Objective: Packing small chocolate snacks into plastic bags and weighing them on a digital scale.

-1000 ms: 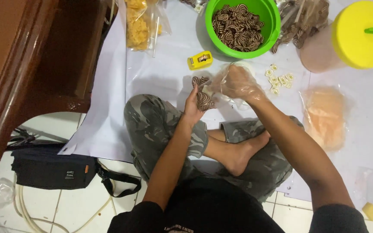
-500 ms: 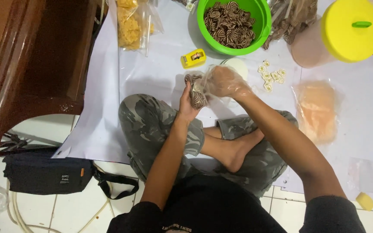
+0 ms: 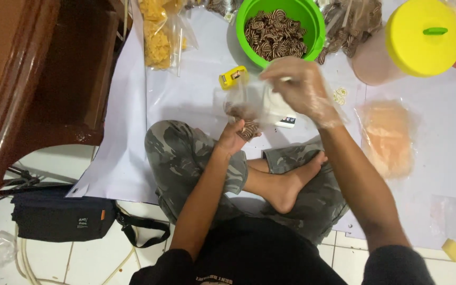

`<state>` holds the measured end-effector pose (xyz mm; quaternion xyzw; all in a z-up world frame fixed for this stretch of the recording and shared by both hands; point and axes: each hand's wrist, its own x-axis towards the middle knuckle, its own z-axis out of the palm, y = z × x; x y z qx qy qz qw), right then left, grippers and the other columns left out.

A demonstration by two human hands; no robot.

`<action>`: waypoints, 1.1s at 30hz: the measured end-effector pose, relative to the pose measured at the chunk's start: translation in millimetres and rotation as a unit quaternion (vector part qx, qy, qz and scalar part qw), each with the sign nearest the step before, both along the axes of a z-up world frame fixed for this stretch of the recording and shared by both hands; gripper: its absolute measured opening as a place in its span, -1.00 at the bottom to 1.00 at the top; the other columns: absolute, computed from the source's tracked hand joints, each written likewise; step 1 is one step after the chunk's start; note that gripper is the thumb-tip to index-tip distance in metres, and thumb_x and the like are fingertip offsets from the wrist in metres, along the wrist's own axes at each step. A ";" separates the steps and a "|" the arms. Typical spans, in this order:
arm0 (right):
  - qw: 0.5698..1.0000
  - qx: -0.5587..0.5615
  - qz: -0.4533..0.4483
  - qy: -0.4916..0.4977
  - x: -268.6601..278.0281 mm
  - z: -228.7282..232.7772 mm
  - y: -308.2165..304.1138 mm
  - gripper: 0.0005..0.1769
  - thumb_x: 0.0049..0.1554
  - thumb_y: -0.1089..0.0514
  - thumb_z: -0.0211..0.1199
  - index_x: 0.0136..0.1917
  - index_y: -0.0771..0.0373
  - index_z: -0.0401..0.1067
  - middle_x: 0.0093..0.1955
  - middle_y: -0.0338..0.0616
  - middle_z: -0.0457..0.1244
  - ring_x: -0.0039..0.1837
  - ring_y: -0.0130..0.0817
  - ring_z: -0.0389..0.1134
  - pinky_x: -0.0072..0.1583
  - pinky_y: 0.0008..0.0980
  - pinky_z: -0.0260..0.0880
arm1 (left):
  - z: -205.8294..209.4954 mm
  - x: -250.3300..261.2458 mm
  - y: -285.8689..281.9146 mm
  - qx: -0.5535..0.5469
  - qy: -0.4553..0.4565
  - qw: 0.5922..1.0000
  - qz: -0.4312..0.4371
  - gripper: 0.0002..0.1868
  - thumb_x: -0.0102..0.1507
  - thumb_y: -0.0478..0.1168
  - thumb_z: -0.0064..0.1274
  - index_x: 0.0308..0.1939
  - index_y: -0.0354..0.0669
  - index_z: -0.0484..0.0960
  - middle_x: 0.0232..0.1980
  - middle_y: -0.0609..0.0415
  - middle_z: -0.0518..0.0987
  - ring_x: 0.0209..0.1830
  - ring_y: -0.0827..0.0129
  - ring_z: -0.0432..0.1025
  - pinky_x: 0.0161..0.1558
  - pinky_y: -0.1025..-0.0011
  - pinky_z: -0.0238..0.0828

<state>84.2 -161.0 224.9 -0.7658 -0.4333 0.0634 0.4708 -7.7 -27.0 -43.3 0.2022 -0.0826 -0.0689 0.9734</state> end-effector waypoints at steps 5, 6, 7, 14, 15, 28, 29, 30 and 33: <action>0.961 0.166 -0.168 0.141 -46.1 -3.8 -38.0 -0.39 0.19 0.32 0.27 0.48 0.32 0.22 0.30 0.23 0.22 0.36 0.02 0.27 0.27 -0.19 0.48 | 53.2 -12.1 -25.9 -0.079 0.058 0.988 0.116 -0.63 0.34 -0.23 0.17 0.24 -0.05 0.53 0.23 -0.04 0.61 0.21 0.02 0.51 0.18 -0.08 0.50; 0.961 0.169 -0.170 0.139 -53.9 -15.7 -37.6 -0.39 0.19 0.32 0.27 0.48 0.32 0.22 0.30 0.23 0.22 0.36 0.02 0.27 0.27 -0.19 0.48 | 67.8 -14.6 -34.7 -0.077 0.055 0.989 0.114 -0.63 0.34 -0.23 0.17 0.24 -0.05 0.53 0.23 -0.04 0.61 0.21 0.02 0.51 0.18 -0.08 0.50; 0.952 0.183 -0.166 0.179 -61.7 -27.8 -38.0 -0.16 0.05 0.10 0.41 0.52 0.29 0.17 0.33 0.19 0.23 0.38 -0.06 0.26 0.35 -0.19 0.36 | 81.8 -17.7 -44.9 -0.075 0.069 0.984 0.144 -0.59 0.36 -0.25 0.16 0.28 -0.13 0.49 0.28 -0.12 0.57 0.26 -0.05 0.46 0.23 -0.12 0.46; 0.889 0.306 -0.306 0.149 -84.6 -25.7 -33.2 -0.70 0.35 0.09 0.11 0.06 0.38 0.51 -0.11 0.14 0.41 -0.06 -0.12 0.49 0.03 -0.22 0.58 | 110.8 -40.4 -102.3 -0.098 0.074 0.980 0.155 -0.32 0.37 0.22 -0.03 0.49 0.06 0.31 0.51 0.03 0.34 0.46 0.06 0.28 0.46 -0.08 0.16; 0.889 0.308 -0.305 0.149 -88.1 -15.7 -37.8 -0.70 0.35 0.09 0.11 0.06 0.38 0.51 -0.11 0.14 0.41 -0.06 -0.12 0.49 0.03 -0.22 0.58 | 104.4 -45.1 -94.2 -0.096 0.073 0.980 0.156 -0.32 0.37 0.22 -0.03 0.49 0.06 0.31 0.51 0.03 0.34 0.46 0.06 0.28 0.46 -0.08 0.16; 0.925 0.282 -0.245 0.069 -114.5 17.4 -51.7 -0.68 0.34 0.10 0.09 0.01 0.38 0.54 -0.25 0.16 0.40 -0.17 -0.07 0.51 0.00 -0.14 0.56 | 205.0 -41.3 -10.7 0.465 -0.060 0.820 0.328 -0.73 0.27 -0.05 0.25 -0.19 -0.19 0.76 -0.34 0.03 0.72 -0.28 0.37 0.64 -0.17 0.36 0.61; 0.919 0.286 -0.253 0.096 -113.7 19.0 -54.8 -0.63 0.38 0.08 0.01 0.03 0.39 0.52 -0.22 0.16 0.40 -0.14 -0.09 0.51 0.08 -0.15 0.57 | 211.3 -42.6 -13.4 0.479 -0.036 0.790 0.380 -0.73 0.34 -0.07 0.17 -0.26 -0.19 0.78 -0.38 -0.01 0.72 -0.31 0.36 0.63 -0.20 0.36 0.60; 0.919 0.288 -0.253 0.097 -111.8 15.9 -56.1 -0.63 0.38 0.08 0.01 0.03 0.39 0.52 -0.22 0.16 0.40 -0.14 -0.09 0.51 0.08 -0.15 0.57 | 213.5 -44.0 -15.1 0.481 -0.037 0.789 0.380 -0.73 0.34 -0.07 0.17 -0.26 -0.19 0.78 -0.38 -0.01 0.72 -0.31 0.36 0.63 -0.20 0.36 0.60; 0.912 0.299 -0.251 0.127 -108.7 9.6 -63.1 -0.61 0.38 0.02 0.05 0.07 0.40 0.51 -0.24 0.18 0.39 -0.11 -0.04 0.51 0.10 -0.09 0.57 | 221.1 -47.0 -22.8 0.492 -0.018 0.787 0.372 -0.68 0.37 0.01 0.08 -0.20 -0.12 0.79 -0.38 0.01 0.73 -0.29 0.40 0.63 -0.19 0.40 0.59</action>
